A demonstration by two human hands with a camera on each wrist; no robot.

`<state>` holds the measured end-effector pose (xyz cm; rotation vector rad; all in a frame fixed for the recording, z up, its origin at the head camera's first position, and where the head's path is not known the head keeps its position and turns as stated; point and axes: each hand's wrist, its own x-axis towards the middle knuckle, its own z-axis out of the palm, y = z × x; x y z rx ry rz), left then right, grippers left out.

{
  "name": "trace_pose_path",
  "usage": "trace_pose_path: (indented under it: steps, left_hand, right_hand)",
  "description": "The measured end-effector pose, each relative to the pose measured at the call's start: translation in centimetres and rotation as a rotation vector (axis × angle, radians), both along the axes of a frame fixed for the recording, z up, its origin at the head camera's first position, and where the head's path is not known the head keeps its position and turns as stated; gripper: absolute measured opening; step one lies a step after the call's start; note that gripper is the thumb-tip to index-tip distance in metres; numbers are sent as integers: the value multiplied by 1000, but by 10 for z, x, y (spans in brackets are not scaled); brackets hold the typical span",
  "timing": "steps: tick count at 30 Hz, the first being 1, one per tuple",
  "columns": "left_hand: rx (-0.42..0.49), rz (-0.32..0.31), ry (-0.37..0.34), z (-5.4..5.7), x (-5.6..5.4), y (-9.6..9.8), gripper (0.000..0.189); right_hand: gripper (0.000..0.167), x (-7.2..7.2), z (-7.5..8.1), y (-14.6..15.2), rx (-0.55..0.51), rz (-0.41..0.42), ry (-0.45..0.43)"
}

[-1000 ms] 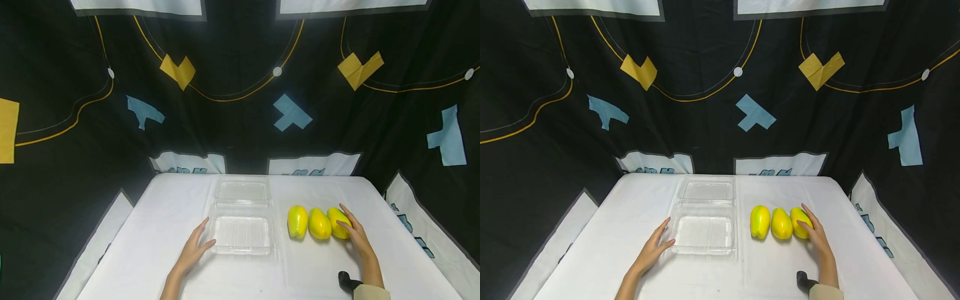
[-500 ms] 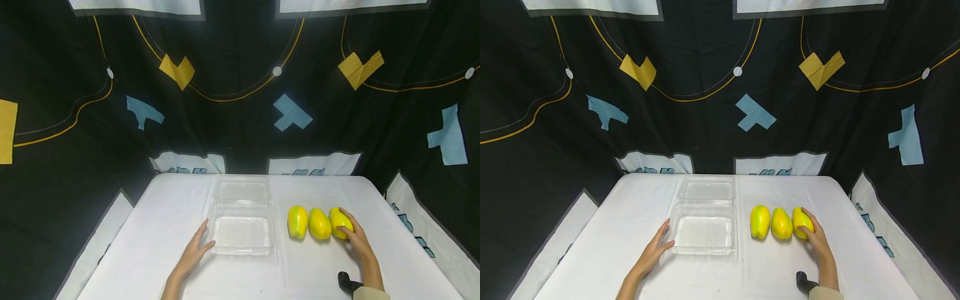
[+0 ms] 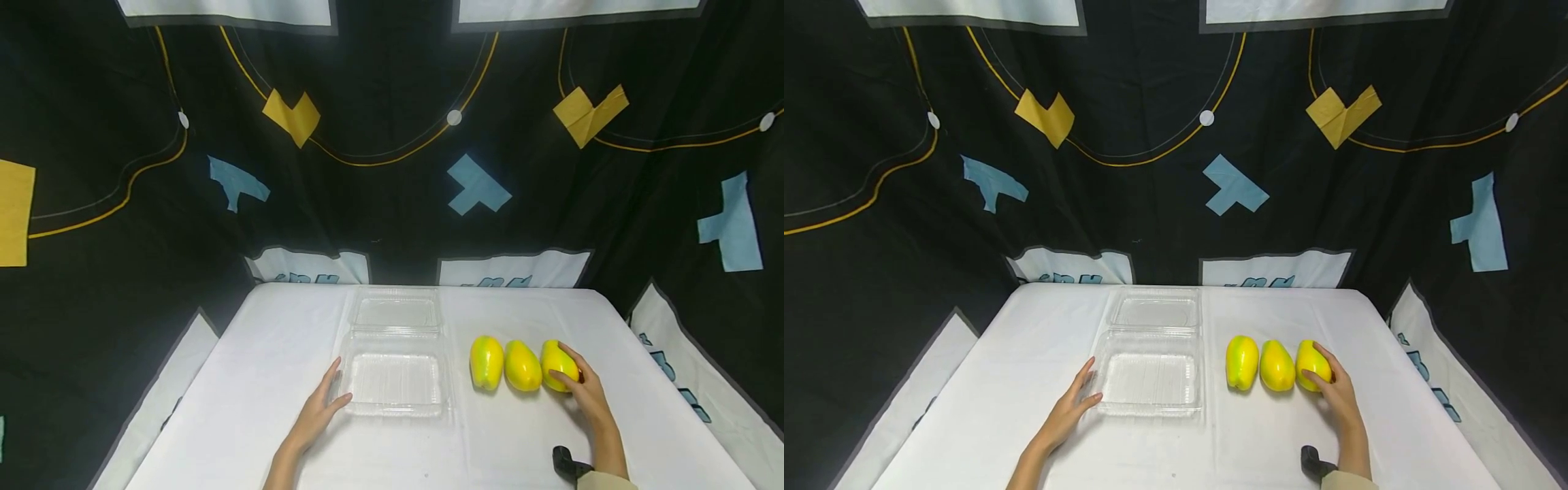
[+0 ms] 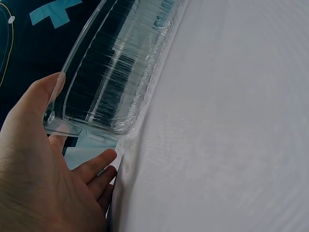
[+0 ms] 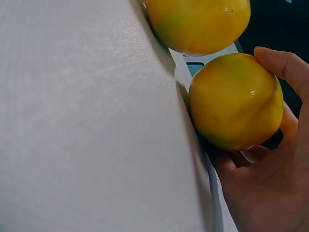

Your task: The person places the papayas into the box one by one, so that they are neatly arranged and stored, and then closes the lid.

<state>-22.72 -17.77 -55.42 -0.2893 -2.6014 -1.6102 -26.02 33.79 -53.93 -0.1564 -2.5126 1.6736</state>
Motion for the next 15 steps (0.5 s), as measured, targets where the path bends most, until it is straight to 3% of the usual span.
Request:
trace_pose_path:
  steps: [5,15]
  left_hand:
    - [10,-12,6,-1,0,1,71]
    - [32,-43,42,0,1,0,70]
  right_hand:
    - [72,2,0,0,1,-39,-32]
    - [66,9,0,-1,40,-129,22]
